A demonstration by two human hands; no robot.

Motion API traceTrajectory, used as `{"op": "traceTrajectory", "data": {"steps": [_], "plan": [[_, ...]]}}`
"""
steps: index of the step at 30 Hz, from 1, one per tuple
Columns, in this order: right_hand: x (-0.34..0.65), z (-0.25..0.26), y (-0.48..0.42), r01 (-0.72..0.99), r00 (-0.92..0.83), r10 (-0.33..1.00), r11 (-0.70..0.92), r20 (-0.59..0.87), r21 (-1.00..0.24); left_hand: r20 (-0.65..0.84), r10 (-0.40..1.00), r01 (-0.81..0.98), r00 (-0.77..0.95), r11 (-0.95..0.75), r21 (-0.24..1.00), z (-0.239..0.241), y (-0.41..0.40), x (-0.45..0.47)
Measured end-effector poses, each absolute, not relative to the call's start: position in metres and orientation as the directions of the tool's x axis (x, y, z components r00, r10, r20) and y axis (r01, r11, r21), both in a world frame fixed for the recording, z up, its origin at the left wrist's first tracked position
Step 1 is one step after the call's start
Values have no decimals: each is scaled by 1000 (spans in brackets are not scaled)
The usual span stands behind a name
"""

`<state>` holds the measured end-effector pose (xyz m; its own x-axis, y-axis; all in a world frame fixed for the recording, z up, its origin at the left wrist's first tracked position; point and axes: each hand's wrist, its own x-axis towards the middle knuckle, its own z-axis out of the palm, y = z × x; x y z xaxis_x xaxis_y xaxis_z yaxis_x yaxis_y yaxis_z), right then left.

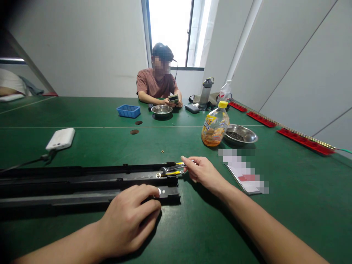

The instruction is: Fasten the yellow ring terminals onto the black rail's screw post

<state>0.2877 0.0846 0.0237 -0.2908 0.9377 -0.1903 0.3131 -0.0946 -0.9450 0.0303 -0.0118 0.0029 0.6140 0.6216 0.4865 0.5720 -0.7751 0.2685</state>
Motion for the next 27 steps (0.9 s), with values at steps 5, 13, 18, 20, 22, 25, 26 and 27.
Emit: {"op": "traceTrajectory", "data": {"steps": [5, 13, 18, 20, 22, 25, 26, 27], "plan": [[277, 19, 87, 318, -254, 957, -53, -139, -947, 491, 615, 566, 617, -780, 266, 2, -12, 30], [273, 14, 91, 328, -239, 964, -30, -113, -944, 484, 619, 572, 618, -777, 264, 0, -13, 30], [271, 12, 90, 376, -267, 956, -8, -117, -927, 485, 618, 566, 619, -778, 271, 0, -13, 30], [270, 12, 88, 377, -283, 951, -7, -123, -926, 485, 620, 568, 617, -777, 271, 1, -13, 30], [269, 12, 88, 370, -291, 949, -7, -124, -929, 484, 621, 571, 617, -776, 268, 1, -13, 30], [270, 10, 88, 375, -297, 947, 1, -120, -927, 480, 619, 571, 622, -777, 263, 1, -12, 30], [270, 9, 88, 378, -298, 947, 3, -118, -926, 478, 618, 571, 624, -778, 261, 2, -12, 30], [270, 9, 88, 381, -295, 948, 5, -116, -925, 477, 619, 572, 624, -778, 260, 2, -12, 30]]}}
